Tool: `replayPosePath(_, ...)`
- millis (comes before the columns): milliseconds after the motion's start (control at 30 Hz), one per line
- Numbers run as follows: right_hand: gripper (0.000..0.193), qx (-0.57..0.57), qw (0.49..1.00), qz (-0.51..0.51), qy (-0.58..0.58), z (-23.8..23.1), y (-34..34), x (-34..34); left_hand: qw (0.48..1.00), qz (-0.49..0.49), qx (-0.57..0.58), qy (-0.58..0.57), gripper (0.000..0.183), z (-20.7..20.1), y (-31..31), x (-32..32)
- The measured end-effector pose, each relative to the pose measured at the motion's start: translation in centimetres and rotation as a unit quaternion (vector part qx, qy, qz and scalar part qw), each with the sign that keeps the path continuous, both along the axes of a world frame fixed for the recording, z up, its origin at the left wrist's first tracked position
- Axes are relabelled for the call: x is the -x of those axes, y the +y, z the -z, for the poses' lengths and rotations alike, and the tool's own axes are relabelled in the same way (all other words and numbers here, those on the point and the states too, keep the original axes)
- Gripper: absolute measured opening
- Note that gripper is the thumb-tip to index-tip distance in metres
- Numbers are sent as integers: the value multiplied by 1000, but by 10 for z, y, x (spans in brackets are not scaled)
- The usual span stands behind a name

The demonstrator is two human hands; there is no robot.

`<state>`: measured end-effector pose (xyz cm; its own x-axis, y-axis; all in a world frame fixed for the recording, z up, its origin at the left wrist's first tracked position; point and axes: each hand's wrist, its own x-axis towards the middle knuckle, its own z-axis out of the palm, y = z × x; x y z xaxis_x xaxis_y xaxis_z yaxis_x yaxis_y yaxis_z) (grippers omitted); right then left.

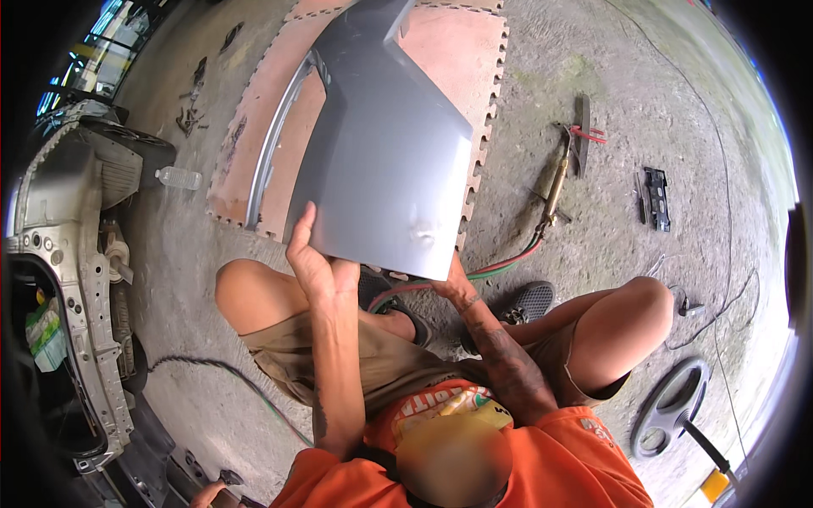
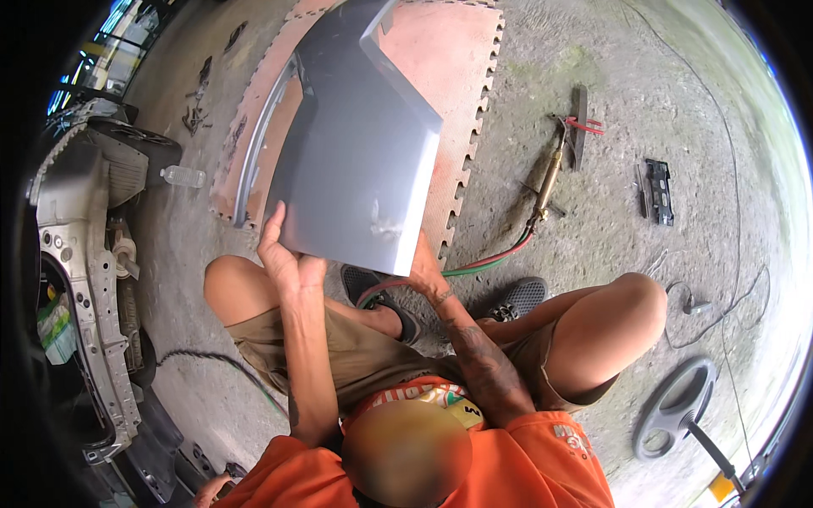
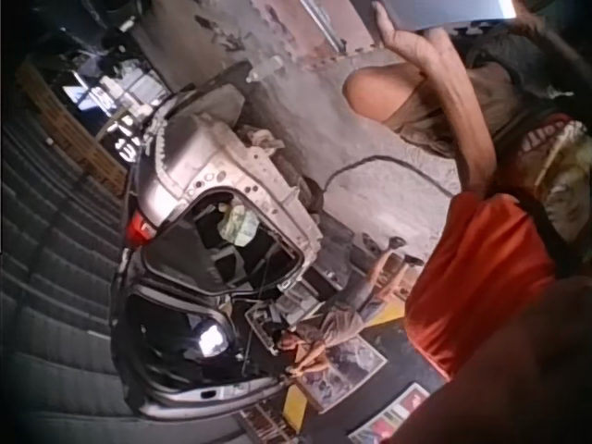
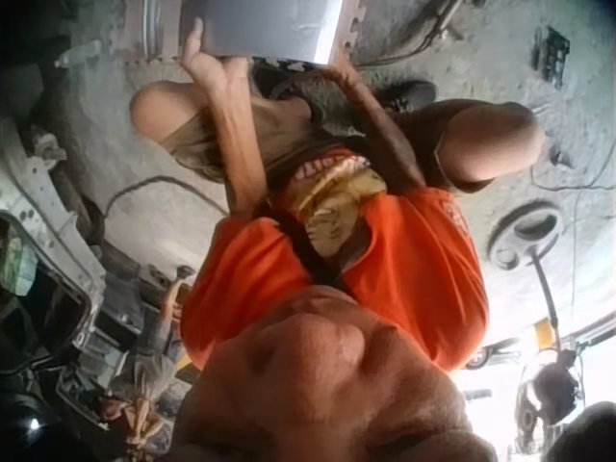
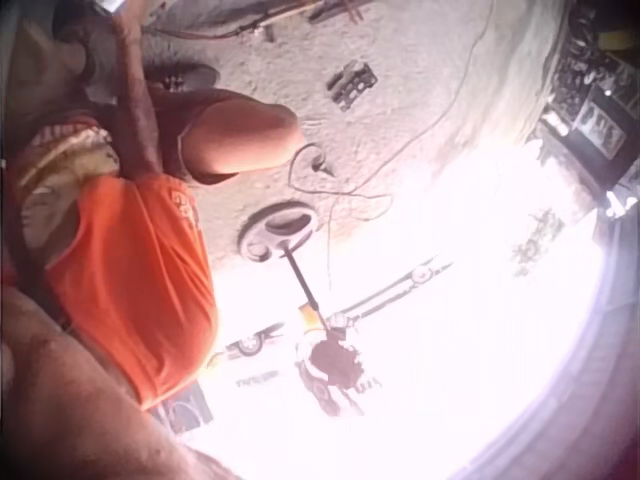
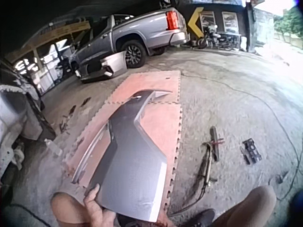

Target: Repairing a car panel by hammering out dents and using a torch to heat the metal.

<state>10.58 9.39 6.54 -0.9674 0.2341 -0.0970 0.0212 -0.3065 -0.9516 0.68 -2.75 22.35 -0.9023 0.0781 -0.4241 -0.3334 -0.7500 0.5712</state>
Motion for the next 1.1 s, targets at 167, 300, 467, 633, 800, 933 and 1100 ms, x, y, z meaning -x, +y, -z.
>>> replayPosePath(167, 45, 150, 986, -19, -63, 7, 5, -3, 998, -20, 52, 5, 20, 1, -4, -9)
replayPosePath(300, 42, -71, 994, -72, 49, -7, 11, 1, 998, -24, 63, 2, 18, -10, -14, -16)
replayPosePath(467, 49, 12, 993, -117, -1, -15, 7, -2, 995, -42, 91, -19, 19, -23, -26, -28)
replayPosePath(633, 44, 87, 988, -128, -12, 16, -12, -17, 983, -85, 162, 12, 17, -7, -24, -35)
replayPosePath(800, 48, -137, 977, -162, -36, 18, -15, -25, 953, -122, 265, 87, 23, 13, -21, -33)
replayPosePath(933, 59, -266, 953, -138, 33, 19, -20, -30, 946, -124, 281, 101, 25, 13, -24, -31)
replayPosePath(1100, 60, -128, 989, -69, 8, 39, -33, -39, 947, -118, 276, 113, 28, 18, -27, -31)
